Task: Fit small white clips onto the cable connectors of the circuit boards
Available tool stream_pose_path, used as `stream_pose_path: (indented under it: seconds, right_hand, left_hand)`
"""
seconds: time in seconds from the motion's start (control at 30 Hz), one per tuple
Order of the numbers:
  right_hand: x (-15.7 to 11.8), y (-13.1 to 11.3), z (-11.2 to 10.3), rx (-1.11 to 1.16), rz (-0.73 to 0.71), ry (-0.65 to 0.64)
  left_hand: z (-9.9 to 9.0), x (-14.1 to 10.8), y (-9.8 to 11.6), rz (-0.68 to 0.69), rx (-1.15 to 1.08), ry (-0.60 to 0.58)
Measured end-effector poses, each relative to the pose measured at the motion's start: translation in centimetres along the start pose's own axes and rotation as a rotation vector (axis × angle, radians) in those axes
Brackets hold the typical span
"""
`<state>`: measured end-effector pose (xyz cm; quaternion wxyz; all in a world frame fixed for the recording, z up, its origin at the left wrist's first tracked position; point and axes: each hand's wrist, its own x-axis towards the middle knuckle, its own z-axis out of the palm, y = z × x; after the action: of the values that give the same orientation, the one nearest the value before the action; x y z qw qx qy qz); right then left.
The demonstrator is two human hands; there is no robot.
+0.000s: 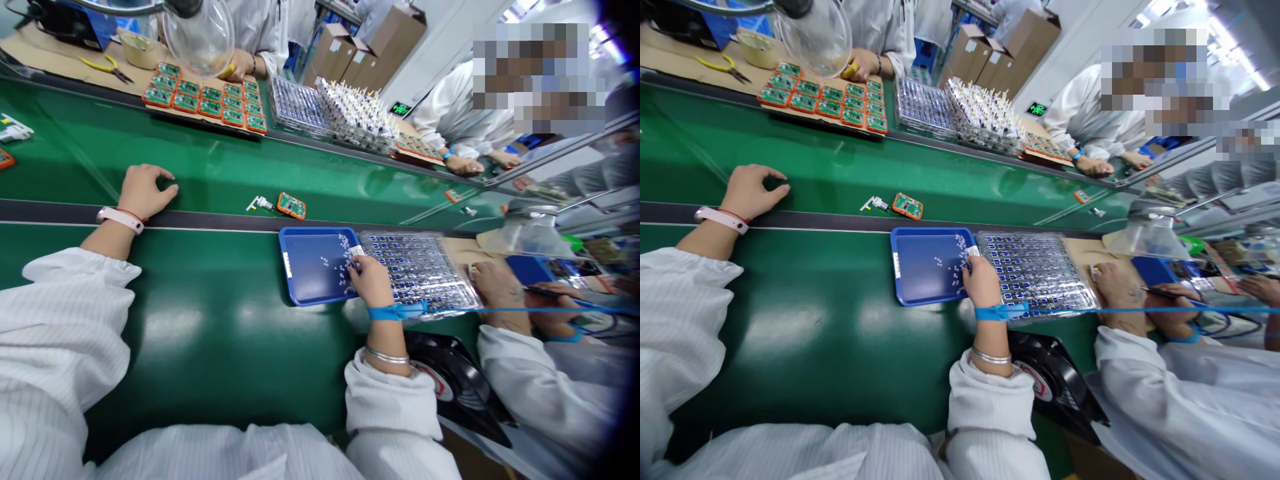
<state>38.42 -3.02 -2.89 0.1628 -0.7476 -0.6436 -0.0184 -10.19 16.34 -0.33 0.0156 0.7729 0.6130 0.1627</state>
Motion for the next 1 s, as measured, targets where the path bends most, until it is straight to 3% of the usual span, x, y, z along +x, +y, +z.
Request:
stream_pose_path:
  seconds: [0.17,0.37,0.5,0.6,0.77,0.9,1.0]
  right_hand:
    - [2.2,1.5,1.3,0.045,-0.068,-0.02]
    - [3.6,1.8,2.4,0.041,-0.028,-0.027]
    - [3.5,1.1,2.0,0.017,-0.005,0.005]
    - [3.1,0.2,1.3,0.006,-0.021,0.04]
    - [2.8,-2.2,0.4,0.052,-0.061,0.048]
    - [2.9,-4.4,0.8,0.164,-0.138,-0.027]
    - [2.9,-5.5,1.0,0.225,-0.202,-0.036]
  left_hand:
    - [-0.1,-0.2,0.1,0.016,-0.066,0.019]
    - [0.0,-0.2,0.2,0.031,-0.144,0.04]
    - [-0.2,-0.2,0.1,0.009,-0.096,0.012]
    - [-0.5,-0.6,1.0,0.001,-0.11,0.056]
    - [0.3,-2.0,6.5,0.147,-0.211,0.114]
    - [1.5,-1.5,12.3,0.39,-0.244,0.025]
    - [2.4,-0.1,15.5,0.387,-0.196,-0.05]
